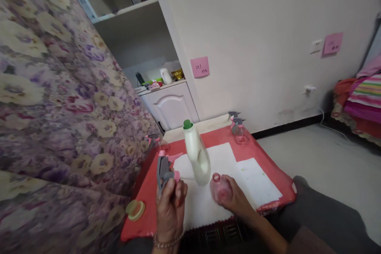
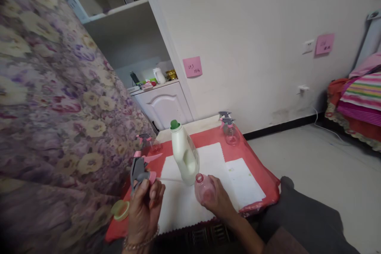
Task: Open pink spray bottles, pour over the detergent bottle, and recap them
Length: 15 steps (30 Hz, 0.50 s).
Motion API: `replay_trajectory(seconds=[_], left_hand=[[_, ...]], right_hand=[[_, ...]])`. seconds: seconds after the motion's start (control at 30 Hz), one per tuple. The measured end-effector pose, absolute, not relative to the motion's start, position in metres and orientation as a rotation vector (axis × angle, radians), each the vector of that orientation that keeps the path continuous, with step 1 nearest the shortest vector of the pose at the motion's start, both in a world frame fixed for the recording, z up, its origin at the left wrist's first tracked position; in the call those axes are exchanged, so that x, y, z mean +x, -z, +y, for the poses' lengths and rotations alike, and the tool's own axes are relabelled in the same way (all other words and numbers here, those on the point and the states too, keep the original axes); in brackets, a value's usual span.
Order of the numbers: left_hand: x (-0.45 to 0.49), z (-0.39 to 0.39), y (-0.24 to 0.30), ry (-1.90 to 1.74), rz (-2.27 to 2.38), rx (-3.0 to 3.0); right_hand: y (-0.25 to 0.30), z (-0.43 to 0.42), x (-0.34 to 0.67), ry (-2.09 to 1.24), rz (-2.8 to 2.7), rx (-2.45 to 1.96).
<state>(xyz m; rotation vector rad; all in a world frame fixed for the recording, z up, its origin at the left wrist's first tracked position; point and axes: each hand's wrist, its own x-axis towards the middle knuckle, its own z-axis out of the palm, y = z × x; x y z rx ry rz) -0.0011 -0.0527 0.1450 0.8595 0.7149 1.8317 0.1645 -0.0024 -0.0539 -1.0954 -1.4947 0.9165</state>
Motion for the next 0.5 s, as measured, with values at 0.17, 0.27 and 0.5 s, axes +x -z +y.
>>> replay_trajectory(seconds=[0.17,0.27,0.5], left_hand=[[0.026,-0.043,-0.141,-1.798,0.624,0.867],[0.031,-0.035,-0.132,-1.755,0.673,0.892],[0.035,-0.018,-0.098,-1.669,0.849,1.014]], right_hand=[[0.062,0.001,0.163,-0.863,-1.49,-1.069],[0.068,0.004,0.163,-0.86,-1.494,-1.045],[0.07,0.006,0.164,-0.867,-1.5,-0.989]])
